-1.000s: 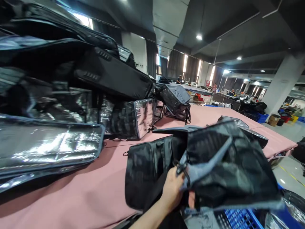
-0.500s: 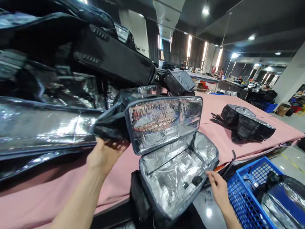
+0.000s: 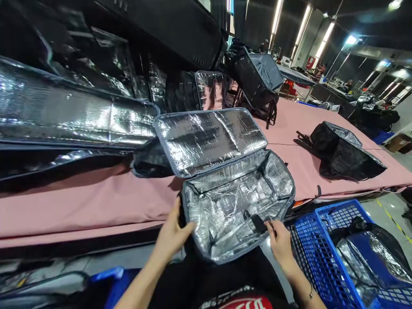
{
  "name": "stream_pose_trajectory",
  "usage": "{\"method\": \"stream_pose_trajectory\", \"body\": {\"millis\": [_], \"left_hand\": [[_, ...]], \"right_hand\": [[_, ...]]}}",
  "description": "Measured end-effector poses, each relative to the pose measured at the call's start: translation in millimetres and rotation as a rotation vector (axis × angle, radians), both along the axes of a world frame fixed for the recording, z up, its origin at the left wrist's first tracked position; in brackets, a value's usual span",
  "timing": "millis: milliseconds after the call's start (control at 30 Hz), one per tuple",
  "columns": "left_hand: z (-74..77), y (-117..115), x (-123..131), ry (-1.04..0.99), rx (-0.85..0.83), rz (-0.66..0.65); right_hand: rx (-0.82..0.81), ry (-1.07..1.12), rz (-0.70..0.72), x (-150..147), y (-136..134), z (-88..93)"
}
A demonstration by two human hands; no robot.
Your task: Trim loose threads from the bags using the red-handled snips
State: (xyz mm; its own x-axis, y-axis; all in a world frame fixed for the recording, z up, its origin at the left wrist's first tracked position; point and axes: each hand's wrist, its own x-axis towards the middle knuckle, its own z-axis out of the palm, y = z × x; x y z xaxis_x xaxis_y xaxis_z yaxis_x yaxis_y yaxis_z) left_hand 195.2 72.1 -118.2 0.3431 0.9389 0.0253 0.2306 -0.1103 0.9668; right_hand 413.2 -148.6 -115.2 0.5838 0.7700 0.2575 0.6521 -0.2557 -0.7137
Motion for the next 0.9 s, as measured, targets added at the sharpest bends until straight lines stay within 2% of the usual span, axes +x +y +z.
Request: {"method": "stream_pose_trajectory", "body": {"millis": [133, 200, 267, 367, 467, 533, 600, 667, 700, 733, 767, 800, 867, 900], "left_hand": [[10.9, 45.4, -31.0, -0.196, -0.125, 0.017], [17.1, 55.5, -46.0, -0.275, -0.174, 0.044], [18.6, 55.6, -57.2, -0.32, -0.223, 0.051], [11.1, 45.0, -67.6, -0.333, -0.25, 0.08], [3.6, 31.1, -72.3, -0.329, -0.247, 0.137], [6.4, 20.4, -70.7, -0.3, -0.237, 0.168], [16.8, 6.1, -63.1, -0.173, -0.133, 0.261], [29.4, -12.7, -49.6, 0.03, 0.117, 0.399], [33.8, -23.2, -41.3, 0.114, 0.256, 0.435], [35.6, -33.6, -32.5, 0.16, 0.336, 0.407], [34.1, -43.5, -23.8, 0.181, 0.324, 0.312], [29.1, -52.3, -15.5, 0.203, 0.223, 0.166], [10.7, -65.9, -1.5, 0.272, -0.102, -0.131], [-0.9, -71.0, 3.7, 0.307, -0.24, -0.233]], "right_hand": [[-0.115, 0.209, 0.348, -40.5, -3.0, -14.5], [-0.169, 0.303, 0.51, -57.0, 0.7, -20.3], [-0.225, 0.38, 0.6, -66.3, 5.1, -19.1], [-0.335, 0.405, 0.679, -66.6, 8.6, 3.2], [-0.379, 0.333, 0.679, -56.4, 13.8, 42.9], [-0.325, 0.341, 0.642, -48.3, 24.6, 63.3], [-0.262, 0.334, 0.582, -41.6, 41.8, 65.9], [-0.254, 0.276, 0.446, -37.4, 59.9, 47.2], [-0.295, 0.233, 0.363, -36.4, 66.7, 31.5], [-0.329, 0.159, 0.269, -36.3, 71.0, 13.7], [-0.368, 0.095, 0.2, -36.9, 72.2, -4.7], [-0.388, 0.068, 0.176, -38.1, 70.4, -21.8], [-0.411, 0.063, 0.156, -41.5, 60.3, -48.1], [-0.412, 0.072, 0.151, -43.0, 53.7, -56.2]]}}
